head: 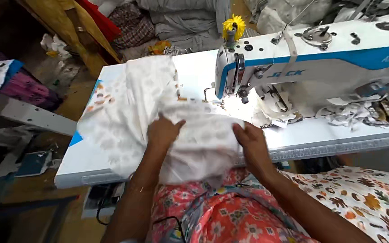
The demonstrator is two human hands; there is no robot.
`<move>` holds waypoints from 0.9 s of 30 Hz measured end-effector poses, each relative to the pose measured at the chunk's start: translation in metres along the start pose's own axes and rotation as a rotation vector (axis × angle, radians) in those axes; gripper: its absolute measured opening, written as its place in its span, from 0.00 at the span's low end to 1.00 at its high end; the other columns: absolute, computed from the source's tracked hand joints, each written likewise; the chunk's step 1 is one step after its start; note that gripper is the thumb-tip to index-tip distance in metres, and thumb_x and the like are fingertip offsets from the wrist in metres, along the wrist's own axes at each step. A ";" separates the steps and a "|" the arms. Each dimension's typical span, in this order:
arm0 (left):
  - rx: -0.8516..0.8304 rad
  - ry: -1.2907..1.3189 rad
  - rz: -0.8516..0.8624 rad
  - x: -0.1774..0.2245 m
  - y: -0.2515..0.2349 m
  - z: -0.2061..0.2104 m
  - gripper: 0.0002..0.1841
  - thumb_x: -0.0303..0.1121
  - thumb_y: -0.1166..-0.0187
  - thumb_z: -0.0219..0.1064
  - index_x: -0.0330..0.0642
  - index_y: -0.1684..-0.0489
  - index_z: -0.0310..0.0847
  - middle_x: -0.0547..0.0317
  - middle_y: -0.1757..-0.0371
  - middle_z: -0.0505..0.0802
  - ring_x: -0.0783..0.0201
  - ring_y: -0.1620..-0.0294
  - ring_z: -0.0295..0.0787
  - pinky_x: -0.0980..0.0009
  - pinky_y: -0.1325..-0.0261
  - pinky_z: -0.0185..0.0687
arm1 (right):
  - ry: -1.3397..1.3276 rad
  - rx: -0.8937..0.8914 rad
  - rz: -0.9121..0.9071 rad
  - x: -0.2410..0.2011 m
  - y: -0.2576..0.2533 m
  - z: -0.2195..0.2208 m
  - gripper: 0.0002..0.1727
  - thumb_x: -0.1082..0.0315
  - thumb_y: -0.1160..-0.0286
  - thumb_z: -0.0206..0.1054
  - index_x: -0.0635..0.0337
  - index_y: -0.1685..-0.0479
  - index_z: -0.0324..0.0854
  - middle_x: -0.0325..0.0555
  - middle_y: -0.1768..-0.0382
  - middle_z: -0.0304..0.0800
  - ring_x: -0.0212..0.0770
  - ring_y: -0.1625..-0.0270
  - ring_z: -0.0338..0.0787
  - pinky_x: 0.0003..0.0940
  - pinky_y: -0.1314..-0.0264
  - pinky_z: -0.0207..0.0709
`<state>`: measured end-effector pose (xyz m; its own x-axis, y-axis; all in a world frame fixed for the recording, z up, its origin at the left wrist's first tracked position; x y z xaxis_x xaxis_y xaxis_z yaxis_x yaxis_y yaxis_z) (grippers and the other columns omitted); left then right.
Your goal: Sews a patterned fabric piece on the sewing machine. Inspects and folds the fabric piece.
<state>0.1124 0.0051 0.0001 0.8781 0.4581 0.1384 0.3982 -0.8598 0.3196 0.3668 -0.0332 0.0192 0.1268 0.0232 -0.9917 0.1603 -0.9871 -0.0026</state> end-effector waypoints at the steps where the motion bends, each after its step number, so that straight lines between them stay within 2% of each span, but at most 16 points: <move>1: -0.057 -0.050 -0.019 -0.008 0.015 0.000 0.50 0.69 0.22 0.59 0.18 0.28 0.72 0.19 0.37 0.86 0.23 0.35 0.84 0.27 0.34 0.74 | 0.014 -0.069 0.030 0.004 0.013 -0.014 0.12 0.65 0.13 0.58 0.60 0.61 0.85 0.34 0.75 0.86 0.25 0.73 0.85 0.28 0.67 0.82; 2: -0.123 -0.113 -0.046 -0.016 0.028 0.000 0.48 0.70 0.22 0.59 0.20 0.38 0.81 0.22 0.34 0.85 0.26 0.34 0.84 0.30 0.33 0.75 | 0.058 -0.216 0.159 0.019 0.030 -0.023 0.12 0.65 0.14 0.58 0.58 0.64 0.83 0.31 0.77 0.83 0.25 0.73 0.84 0.27 0.66 0.81; 3: -0.181 -0.164 -0.084 -0.024 0.037 -0.001 0.47 0.71 0.23 0.59 0.22 0.42 0.84 0.24 0.33 0.85 0.28 0.32 0.83 0.33 0.32 0.75 | 0.187 -0.380 0.287 0.044 0.045 -0.032 0.14 0.63 0.12 0.56 0.60 0.64 0.81 0.34 0.76 0.81 0.28 0.72 0.83 0.30 0.64 0.80; 4: -0.214 -0.191 -0.118 -0.032 0.042 -0.004 0.46 0.71 0.24 0.60 0.24 0.45 0.86 0.25 0.35 0.86 0.30 0.31 0.83 0.34 0.30 0.74 | 0.384 -0.505 0.362 0.068 0.056 -0.041 0.19 0.59 0.10 0.56 0.67 0.61 0.82 0.46 0.73 0.81 0.40 0.68 0.84 0.40 0.59 0.79; 5: -0.214 -0.190 -0.139 -0.037 0.044 -0.008 0.43 0.69 0.24 0.62 0.25 0.47 0.87 0.27 0.38 0.88 0.31 0.31 0.83 0.35 0.30 0.74 | 0.587 -0.557 0.362 0.085 0.062 -0.049 0.24 0.55 0.09 0.57 0.72 0.57 0.84 0.60 0.68 0.86 0.55 0.61 0.88 0.55 0.51 0.79; 6: -0.175 -0.168 -0.144 -0.038 0.046 -0.012 0.40 0.65 0.23 0.65 0.25 0.47 0.86 0.27 0.41 0.89 0.31 0.32 0.84 0.35 0.31 0.75 | 0.749 -0.517 0.268 0.090 0.062 -0.056 0.27 0.51 0.11 0.59 0.71 0.57 0.87 0.63 0.67 0.90 0.61 0.58 0.92 0.63 0.49 0.81; 8: 0.057 -0.022 -0.021 -0.024 0.048 -0.013 0.33 0.50 0.20 0.71 0.19 0.40 0.79 0.20 0.44 0.88 0.24 0.39 0.85 0.30 0.37 0.76 | 0.805 -0.249 -0.005 0.074 0.038 -0.061 0.22 0.54 0.18 0.66 0.68 0.64 0.89 0.57 0.74 0.90 0.57 0.67 0.93 0.59 0.59 0.84; 9: 0.176 0.067 0.088 -0.008 0.048 -0.009 0.32 0.45 0.18 0.70 0.18 0.32 0.75 0.18 0.41 0.86 0.22 0.40 0.85 0.29 0.39 0.77 | 0.766 -0.117 -0.108 0.065 0.016 -0.058 0.18 0.58 0.20 0.69 0.68 0.65 0.89 0.55 0.76 0.90 0.53 0.70 0.92 0.55 0.63 0.85; 11: 0.246 0.251 0.350 0.038 0.048 0.009 0.28 0.41 0.13 0.64 0.25 0.24 0.73 0.25 0.31 0.83 0.30 0.32 0.83 0.35 0.30 0.77 | 0.667 0.024 -0.175 0.058 -0.033 -0.043 0.15 0.62 0.20 0.71 0.69 0.57 0.88 0.57 0.68 0.90 0.54 0.65 0.91 0.55 0.57 0.85; 13: 0.188 0.462 0.576 0.086 0.043 0.034 0.25 0.38 0.11 0.61 0.28 0.24 0.75 0.32 0.25 0.81 0.38 0.26 0.80 0.43 0.23 0.75 | 0.630 0.080 -0.161 0.051 -0.069 -0.020 0.18 0.63 0.21 0.72 0.71 0.44 0.86 0.63 0.58 0.89 0.59 0.58 0.90 0.58 0.51 0.84; 14: 0.165 0.521 0.631 0.102 0.038 0.049 0.25 0.36 0.10 0.59 0.27 0.22 0.73 0.32 0.21 0.78 0.39 0.21 0.77 0.44 0.20 0.72 | 0.654 0.099 -0.162 0.048 -0.078 -0.008 0.18 0.65 0.21 0.72 0.72 0.41 0.85 0.66 0.54 0.89 0.62 0.55 0.90 0.60 0.49 0.83; 16: 0.239 0.437 0.686 0.111 0.028 0.082 0.24 0.33 0.11 0.58 0.27 0.21 0.72 0.32 0.16 0.73 0.37 0.15 0.70 0.39 0.17 0.65 | 0.773 0.123 -0.169 0.047 -0.080 0.009 0.13 0.72 0.19 0.66 0.71 0.44 0.86 0.68 0.51 0.87 0.63 0.52 0.91 0.57 0.49 0.85; 19: 0.323 0.174 0.658 0.108 0.041 0.099 0.26 0.30 0.15 0.55 0.41 0.15 0.71 0.43 0.11 0.70 0.42 0.09 0.61 0.32 0.16 0.57 | 0.888 0.145 -0.260 0.061 -0.068 0.016 0.10 0.76 0.22 0.67 0.73 0.51 0.89 0.65 0.55 0.86 0.57 0.60 0.92 0.47 0.57 0.89; 22: 0.341 0.160 0.691 0.104 0.044 0.100 0.26 0.30 0.16 0.55 0.45 0.17 0.75 0.42 0.13 0.73 0.38 0.10 0.63 0.30 0.20 0.60 | 0.869 0.158 -0.318 0.068 -0.054 0.015 0.08 0.76 0.26 0.70 0.73 0.56 0.90 0.63 0.59 0.87 0.54 0.64 0.92 0.44 0.62 0.89; 25: 0.399 0.205 0.826 0.099 0.033 0.101 0.25 0.34 0.18 0.55 0.41 0.23 0.80 0.43 0.17 0.79 0.40 0.14 0.71 0.31 0.21 0.65 | 0.843 0.176 -0.360 0.069 -0.047 0.015 0.06 0.76 0.29 0.72 0.73 0.62 0.89 0.62 0.62 0.88 0.53 0.67 0.92 0.43 0.65 0.89; 27: 0.356 0.171 0.773 0.097 0.048 0.099 0.28 0.39 0.19 0.54 0.43 0.20 0.78 0.44 0.15 0.76 0.35 0.12 0.66 0.19 0.24 0.55 | 0.842 0.183 -0.403 0.071 -0.043 0.013 0.06 0.75 0.31 0.73 0.71 0.62 0.91 0.60 0.64 0.89 0.51 0.68 0.92 0.41 0.66 0.89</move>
<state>0.2428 -0.0137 -0.0642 0.8961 -0.2804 0.3440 -0.2089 -0.9504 -0.2304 0.3558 0.0088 -0.0531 0.7706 0.4034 -0.4934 0.1990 -0.8878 -0.4150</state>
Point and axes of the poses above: each hand's wrist, its own y-axis away from the middle knuckle, its own z-axis out of the palm, x = y × z, the point moved 4 cm from there along -y, towards the middle knuckle
